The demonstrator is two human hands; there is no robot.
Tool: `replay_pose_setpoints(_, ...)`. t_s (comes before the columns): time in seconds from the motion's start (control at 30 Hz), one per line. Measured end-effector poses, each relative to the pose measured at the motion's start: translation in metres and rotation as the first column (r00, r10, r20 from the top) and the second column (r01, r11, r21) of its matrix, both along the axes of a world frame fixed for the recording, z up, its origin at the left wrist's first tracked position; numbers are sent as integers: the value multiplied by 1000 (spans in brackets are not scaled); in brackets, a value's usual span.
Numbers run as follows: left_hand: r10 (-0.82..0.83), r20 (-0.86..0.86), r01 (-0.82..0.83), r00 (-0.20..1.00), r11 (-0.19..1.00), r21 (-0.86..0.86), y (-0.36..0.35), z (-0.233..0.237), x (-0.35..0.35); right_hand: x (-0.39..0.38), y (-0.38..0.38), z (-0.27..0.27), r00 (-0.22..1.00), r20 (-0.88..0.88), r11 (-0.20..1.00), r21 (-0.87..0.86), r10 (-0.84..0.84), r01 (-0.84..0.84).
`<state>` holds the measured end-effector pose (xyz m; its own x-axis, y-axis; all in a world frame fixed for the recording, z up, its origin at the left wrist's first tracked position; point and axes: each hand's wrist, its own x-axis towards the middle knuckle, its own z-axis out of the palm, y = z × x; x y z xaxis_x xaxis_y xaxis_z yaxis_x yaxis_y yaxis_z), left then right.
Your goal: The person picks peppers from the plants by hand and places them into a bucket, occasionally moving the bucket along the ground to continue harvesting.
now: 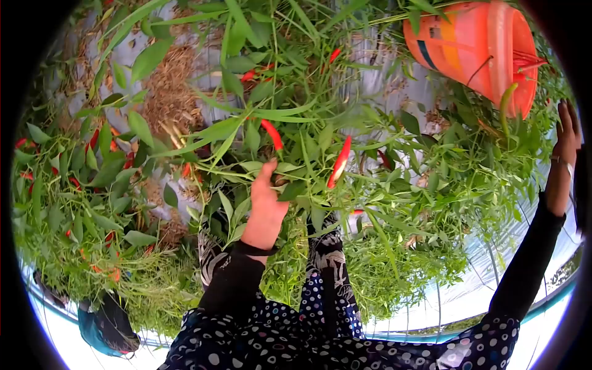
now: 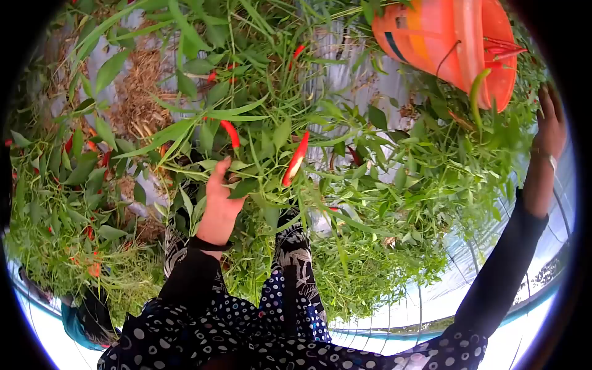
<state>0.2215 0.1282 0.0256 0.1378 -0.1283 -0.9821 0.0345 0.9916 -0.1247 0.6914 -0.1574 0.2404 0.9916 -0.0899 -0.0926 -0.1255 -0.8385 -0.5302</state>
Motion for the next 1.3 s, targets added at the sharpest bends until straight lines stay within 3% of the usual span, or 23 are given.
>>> replay_pose_setpoints(0.07, -18, -118, 21, 993, 1000, 22, 2, 6, 8, -91, 90, -46, 951, -239, 977, 128, 198, -172)
replay_pose_setpoints(0.17, -30, -149, 32, 988, 999, 10, 0, 2, 2, -220, 164, -147, 543, -656, 824, 552, 524, -128)
replay_pose_setpoints(0.27, -45, -154, 46, 987, 999, 1, 2, 7, 3, -304, 224, -242, 157, -809, 679, 349, 566, -646)
replay_pose_setpoints(0.3, -60, -137, 61, 989, 998, 3, 2, 6, 4, -335, 227, -273, 252, -792, 794, 415, 556, -444)
replay_pose_setpoints(0.33, -56, -152, 56, 987, 998, -3, 1, 5, 2, -338, 244, -279, 30, -929, 850, 324, 369, -416)
replay_pose_setpoints(0.37, -56, -159, 56, 986, 998, -6, -1, 5, 0, -345, 244, -282, 23, -930, 850, 325, 367, -414)
replay_pose_setpoints(0.43, -84, -213, 88, 974, 996, 11, 2, 8, 1, -371, 235, -298, 70, -948, 917, 318, 310, 242)
replay_pose_setpoints(0.47, -40, -172, 43, 984, 999, 18, 2, 9, 1, -377, 224, -306, 33, -937, 781, 308, 347, 543)
replay_pose_setpoints(0.53, -61, -218, 62, 974, 998, -3, 1, 10, 1, -370, 217, -287, 65, -986, 529, 137, 153, 837)
replay_pose_setpoints(0.57, -85, -259, 82, 962, 996, -23, 1, 9, 1, -362, 203, -287, 33, -999, 407, 44, 34, 912)
replay_pose_setpoints(0.63, -72, -237, 71, 969, 997, -13, 1, 11, -1, -337, 164, -296, 155, -976, 134, 135, -155, 982)
replay_pose_setpoints(0.7, -55, -279, 46, 959, 998, -41, 1, 11, -2, -311, 144, -300, 279, -876, 177, 226, -392, 958)
replay_pose_setpoints(0.77, -52, -257, 48, 965, 999, -22, 1, 10, -2, -284, 161, -297, 691, -686, 642, 428, -227, 636)
replay_pose_setpoints(0.8, -48, -242, 47, 969, 999, -8, 0, 10, -3, -275, 187, -292, 846, -533, 791, 525, 16, 316)
replay_pose_setpoints(0.87, -51, -223, 54, 974, 999, 7, -1, 10, -4, -259, 252, -281, 807, -138, 752, 477, 575, -455)
replay_pose_setpoints(0.9, -55, -230, 59, 972, 998, 8, -1, 10, -4, -254, 276, -281, 581, 38, 545, 304, 813, -782)
replay_pose_setpoints(0.93, -59, -234, 63, 970, 998, 10, -1, 11, -4, -255, 289, -291, 582, 44, 544, 306, 812, -782)
replay_pose_setpoints(1.0, -41, -246, 50, 968, 998, 31, -1, 11, -1, -252, 308, -311, 226, -408, 240, -17, 885, -971)
replay_pose_setpoints(1.03, -21, -261, 34, 965, 998, 45, -1, 12, 0, -246, 306, -325, 224, -405, 237, -18, 887, -971)
replay_pose_setpoints(1.1, -82, -217, 95, 973, 994, 51, -3, 3, -12, -233, 291, -342, 41, -760, 76, 11, 649, -997)
replay_pose_setpoints(1.17, -149, -173, 159, 974, 986, 46, -4, 2, -17, -234, 274, -313, 53, -708, 102, 27, 704, -994)
replay_pose_setpoints(1.23, -61, -98, 60, 993, 998, -10, -2, 0, -14, -248, 247, -286, 273, -478, 346, 71, 835, -935)
replay_pose_setpoints(1.3, -99, 1, 99, 995, 995, 12, 6, 3, -12, -264, 232, -246, 408, -455, 510, 125, 791, -851)
